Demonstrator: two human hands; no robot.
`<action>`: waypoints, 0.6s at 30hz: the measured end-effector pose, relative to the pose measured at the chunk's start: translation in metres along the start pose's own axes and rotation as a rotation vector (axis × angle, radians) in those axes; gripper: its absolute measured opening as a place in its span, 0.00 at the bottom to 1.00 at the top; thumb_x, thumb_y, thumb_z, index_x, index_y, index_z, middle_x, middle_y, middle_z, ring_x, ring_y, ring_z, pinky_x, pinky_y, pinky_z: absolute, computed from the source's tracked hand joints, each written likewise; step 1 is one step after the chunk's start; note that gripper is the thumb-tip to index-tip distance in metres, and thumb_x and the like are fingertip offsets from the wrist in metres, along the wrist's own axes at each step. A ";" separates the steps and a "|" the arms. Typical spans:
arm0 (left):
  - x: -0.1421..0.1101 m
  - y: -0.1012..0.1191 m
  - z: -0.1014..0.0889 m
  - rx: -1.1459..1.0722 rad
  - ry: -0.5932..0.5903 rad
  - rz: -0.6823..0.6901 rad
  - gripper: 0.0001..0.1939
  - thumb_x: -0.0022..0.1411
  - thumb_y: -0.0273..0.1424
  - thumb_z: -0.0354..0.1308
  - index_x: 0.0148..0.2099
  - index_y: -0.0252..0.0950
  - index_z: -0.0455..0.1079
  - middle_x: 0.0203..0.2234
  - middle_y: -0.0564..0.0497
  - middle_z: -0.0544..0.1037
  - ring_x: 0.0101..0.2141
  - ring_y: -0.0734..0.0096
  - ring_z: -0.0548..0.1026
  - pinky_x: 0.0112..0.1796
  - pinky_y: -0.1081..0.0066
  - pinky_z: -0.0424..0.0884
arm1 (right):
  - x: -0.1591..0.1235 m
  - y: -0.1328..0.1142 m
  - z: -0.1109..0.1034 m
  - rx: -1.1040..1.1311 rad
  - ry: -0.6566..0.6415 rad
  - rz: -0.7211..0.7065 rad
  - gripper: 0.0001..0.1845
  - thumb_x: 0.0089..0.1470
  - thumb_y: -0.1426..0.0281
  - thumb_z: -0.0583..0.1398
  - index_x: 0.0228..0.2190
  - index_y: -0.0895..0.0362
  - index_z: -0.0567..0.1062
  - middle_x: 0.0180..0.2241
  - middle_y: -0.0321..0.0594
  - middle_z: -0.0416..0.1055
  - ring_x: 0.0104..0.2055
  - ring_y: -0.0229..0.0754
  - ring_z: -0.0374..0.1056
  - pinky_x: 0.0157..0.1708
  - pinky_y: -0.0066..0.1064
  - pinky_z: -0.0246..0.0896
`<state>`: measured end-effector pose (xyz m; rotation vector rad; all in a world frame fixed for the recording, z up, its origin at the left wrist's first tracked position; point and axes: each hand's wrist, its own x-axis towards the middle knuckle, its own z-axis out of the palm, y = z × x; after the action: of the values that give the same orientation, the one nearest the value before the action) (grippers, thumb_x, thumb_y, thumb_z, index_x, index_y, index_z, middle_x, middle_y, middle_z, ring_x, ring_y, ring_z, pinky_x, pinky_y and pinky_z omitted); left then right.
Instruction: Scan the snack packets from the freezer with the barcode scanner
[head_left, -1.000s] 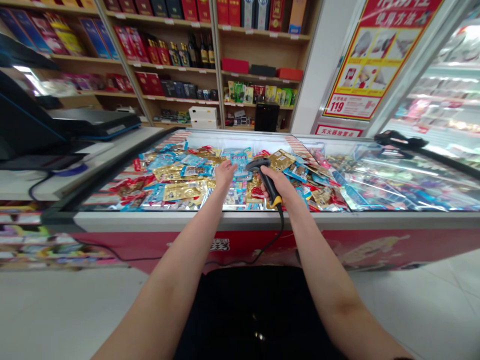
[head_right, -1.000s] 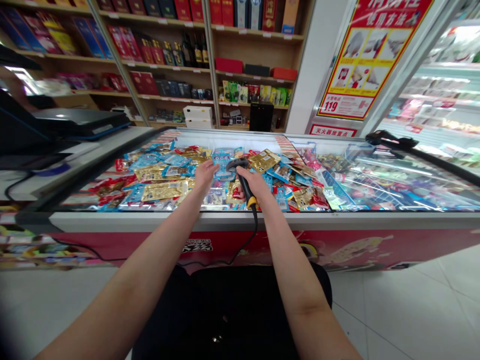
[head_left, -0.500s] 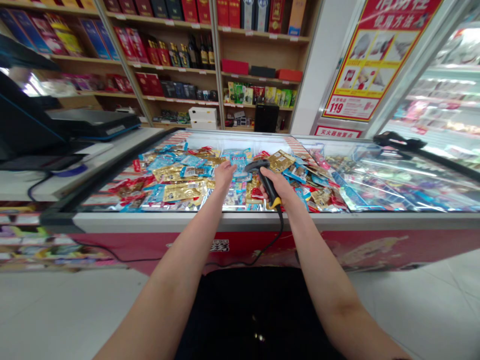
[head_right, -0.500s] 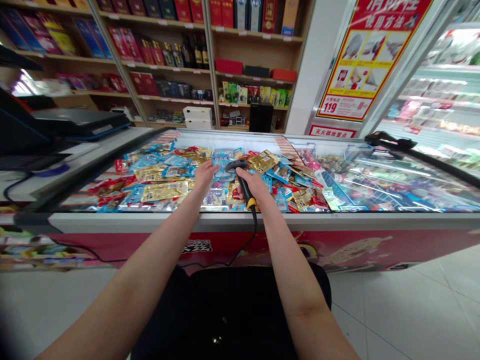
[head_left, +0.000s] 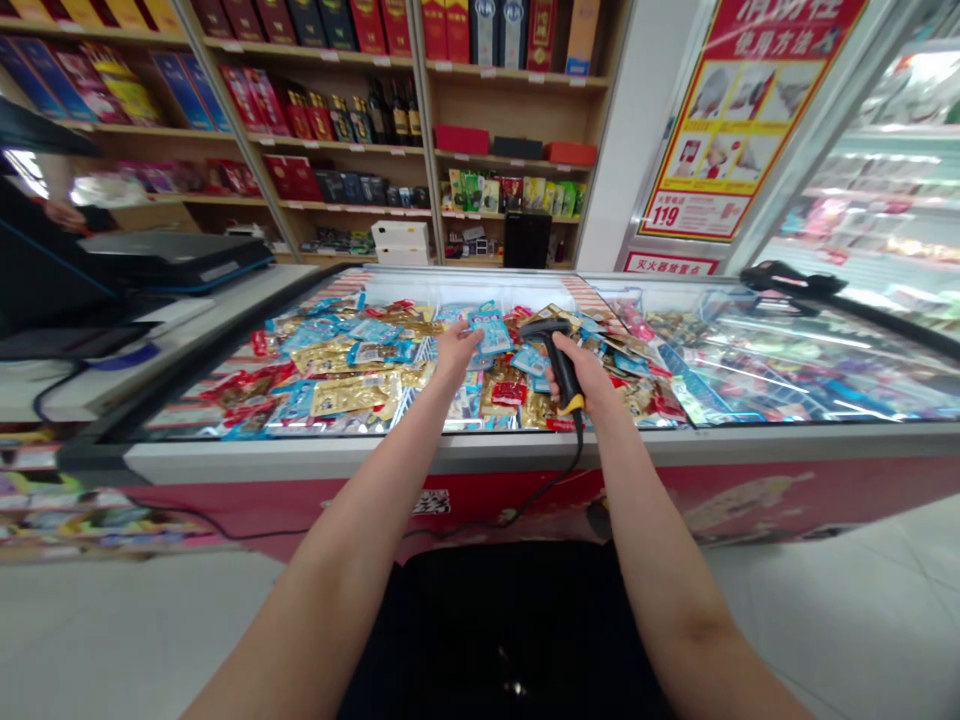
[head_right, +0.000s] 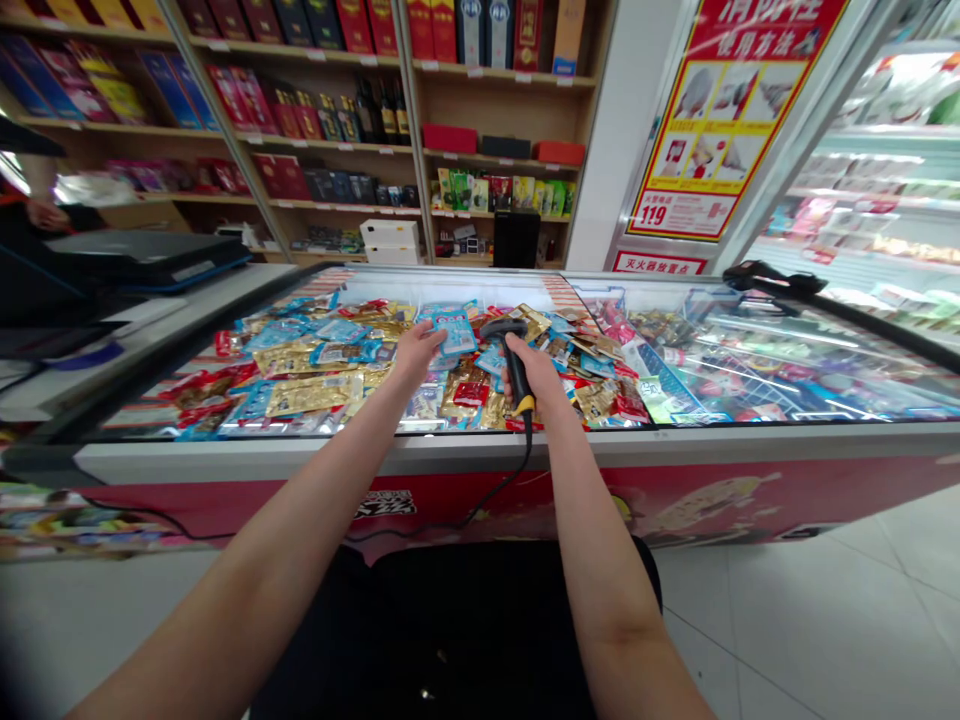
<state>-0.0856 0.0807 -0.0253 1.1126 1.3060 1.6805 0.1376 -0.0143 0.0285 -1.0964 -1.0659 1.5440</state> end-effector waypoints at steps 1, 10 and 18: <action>0.000 0.004 0.011 -0.033 -0.036 -0.020 0.21 0.46 0.32 0.69 0.44 0.31 0.77 0.27 0.51 0.80 0.26 0.72 0.75 0.31 0.71 0.72 | 0.000 -0.002 -0.007 0.012 0.020 -0.014 0.18 0.71 0.57 0.58 0.36 0.58 0.74 0.17 0.34 0.71 0.13 0.36 0.65 0.12 0.25 0.62; 0.000 0.028 0.115 0.303 -0.259 0.181 0.35 0.52 0.23 0.67 0.64 0.30 0.71 0.53 0.36 0.82 0.50 0.55 0.81 0.55 0.58 0.74 | -0.003 -0.021 -0.055 0.125 0.202 -0.105 0.19 0.70 0.55 0.59 0.34 0.57 0.73 0.16 0.33 0.69 0.12 0.36 0.63 0.12 0.26 0.60; -0.011 0.021 0.101 0.798 -0.326 0.423 0.25 0.61 0.24 0.61 0.61 0.33 0.76 0.57 0.41 0.80 0.59 0.53 0.76 0.62 0.60 0.68 | 0.005 -0.011 -0.058 0.132 0.183 -0.071 0.17 0.71 0.59 0.57 0.35 0.57 0.74 0.17 0.34 0.70 0.12 0.36 0.63 0.10 0.26 0.59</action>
<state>0.0114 0.1008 0.0043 2.1477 1.6410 1.1510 0.1954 0.0003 0.0251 -1.0750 -0.8575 1.4083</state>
